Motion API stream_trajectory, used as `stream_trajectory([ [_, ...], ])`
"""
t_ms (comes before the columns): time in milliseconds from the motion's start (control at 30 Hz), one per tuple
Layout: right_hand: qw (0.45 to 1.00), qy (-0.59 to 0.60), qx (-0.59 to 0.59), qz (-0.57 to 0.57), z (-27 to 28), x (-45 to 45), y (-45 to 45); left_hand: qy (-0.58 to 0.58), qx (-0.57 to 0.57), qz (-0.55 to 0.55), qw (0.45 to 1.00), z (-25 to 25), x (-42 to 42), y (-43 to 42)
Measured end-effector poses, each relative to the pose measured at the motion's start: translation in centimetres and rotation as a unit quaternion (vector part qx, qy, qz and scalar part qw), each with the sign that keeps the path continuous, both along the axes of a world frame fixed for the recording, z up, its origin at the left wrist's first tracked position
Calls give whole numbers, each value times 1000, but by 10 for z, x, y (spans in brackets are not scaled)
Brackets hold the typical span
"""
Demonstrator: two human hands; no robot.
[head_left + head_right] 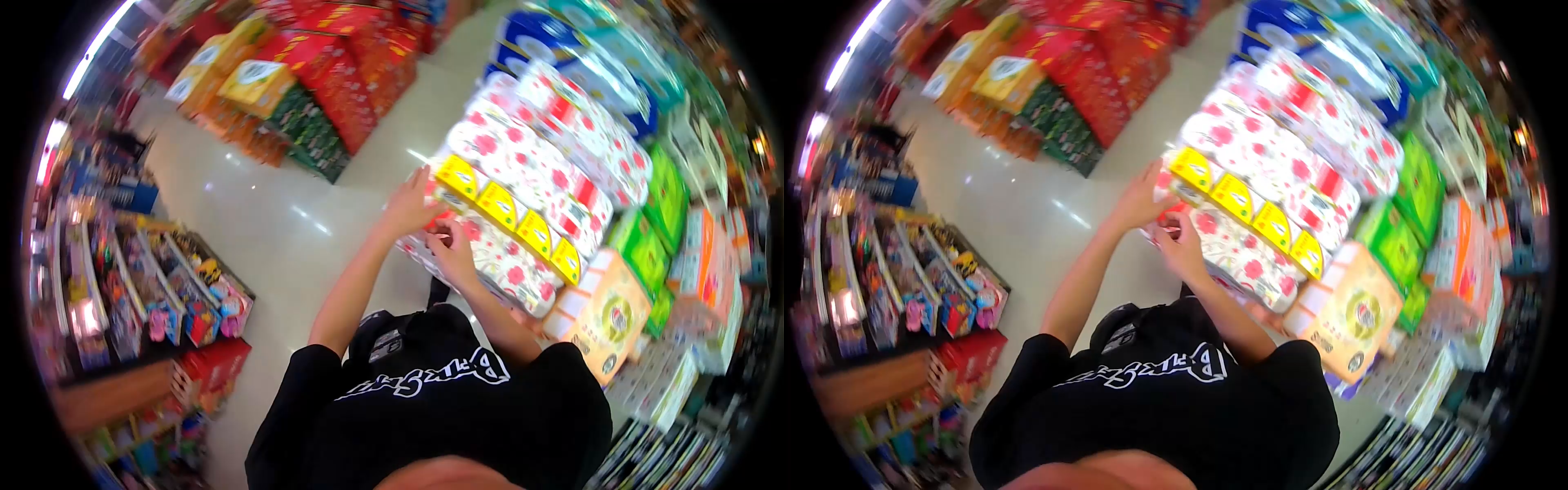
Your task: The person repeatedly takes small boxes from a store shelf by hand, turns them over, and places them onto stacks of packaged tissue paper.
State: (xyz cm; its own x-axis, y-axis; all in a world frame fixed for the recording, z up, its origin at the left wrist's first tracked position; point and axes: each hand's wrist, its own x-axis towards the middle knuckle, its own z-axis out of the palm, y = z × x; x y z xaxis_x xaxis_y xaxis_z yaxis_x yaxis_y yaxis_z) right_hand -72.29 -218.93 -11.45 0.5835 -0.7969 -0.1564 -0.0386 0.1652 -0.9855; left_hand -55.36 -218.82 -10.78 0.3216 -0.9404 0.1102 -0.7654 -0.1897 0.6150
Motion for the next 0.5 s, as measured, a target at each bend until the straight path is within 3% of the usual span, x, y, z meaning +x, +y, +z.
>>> stream_trajectory([
  [100,999,-15,-29,39,-1,33,26,86,-19,72,994,18,17,81],
  [233,988,-9,-45,146,3,93,103,252,-83,173,949,15,41,269],
  [300,976,-18,-53,212,12,126,163,262,-94,278,919,-18,52,380],
  [400,937,-16,-60,345,12,170,270,361,-83,420,828,-19,49,528],
  [500,866,-3,-59,497,17,198,388,315,-239,452,799,-29,32,627],
])
